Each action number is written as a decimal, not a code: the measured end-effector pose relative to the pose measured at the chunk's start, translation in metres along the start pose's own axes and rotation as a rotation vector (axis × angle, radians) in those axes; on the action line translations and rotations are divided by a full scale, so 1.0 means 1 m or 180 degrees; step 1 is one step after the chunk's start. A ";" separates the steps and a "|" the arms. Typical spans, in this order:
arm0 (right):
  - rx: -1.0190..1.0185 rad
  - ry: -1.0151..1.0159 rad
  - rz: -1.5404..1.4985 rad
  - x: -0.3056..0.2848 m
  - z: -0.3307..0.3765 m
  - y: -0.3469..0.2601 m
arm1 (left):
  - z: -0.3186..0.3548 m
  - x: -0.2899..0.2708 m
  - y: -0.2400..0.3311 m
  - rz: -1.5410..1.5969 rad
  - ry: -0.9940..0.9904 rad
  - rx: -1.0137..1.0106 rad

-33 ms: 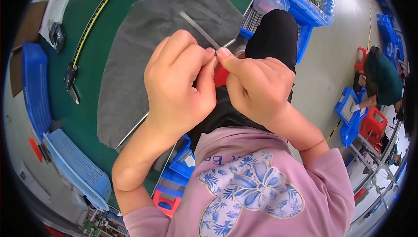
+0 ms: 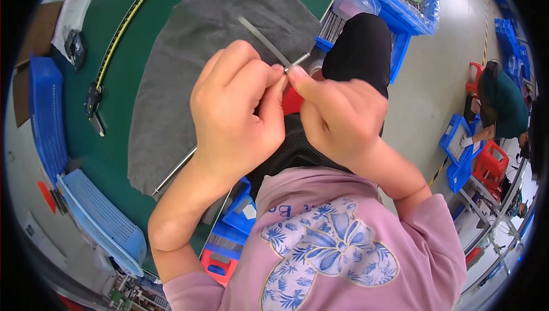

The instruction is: The recorder is filing the ends of thin metal rods and then measuring them using a digital micrometer at a workstation.

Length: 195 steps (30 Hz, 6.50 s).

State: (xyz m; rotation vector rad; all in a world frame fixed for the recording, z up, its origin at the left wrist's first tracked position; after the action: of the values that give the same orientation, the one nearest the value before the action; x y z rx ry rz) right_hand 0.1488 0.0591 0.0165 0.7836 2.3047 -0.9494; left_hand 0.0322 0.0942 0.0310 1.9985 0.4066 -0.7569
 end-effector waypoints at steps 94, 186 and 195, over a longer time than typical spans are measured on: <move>-0.0082 -0.0878 0.0191 -0.013 -0.004 -0.011 | 0.000 0.001 0.004 0.0037 -0.0080 0.0058; 0.2768 -0.0274 -0.3443 0.023 0.010 0.054 | 0.005 -0.007 0.017 -0.0188 -0.0081 0.0160; 0.2524 -0.1426 -0.3961 0.031 0.012 0.045 | 0.007 -0.010 0.025 0.0067 -0.0195 0.0244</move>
State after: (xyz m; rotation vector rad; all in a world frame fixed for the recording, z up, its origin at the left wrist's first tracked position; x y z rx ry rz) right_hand 0.1605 0.0868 -0.0313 -0.7530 1.8017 -2.3088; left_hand 0.0367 0.0755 0.0512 2.0422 0.3245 -0.8296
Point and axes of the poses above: each hand's wrist, its own z-axis away from the middle knuckle, its own x-axis out of the palm, y = z × x, the point moved 8 cm from there along -z, towards the middle knuckle, and after that the axes turned 4 degrees about -y, right-handed, at the moved point
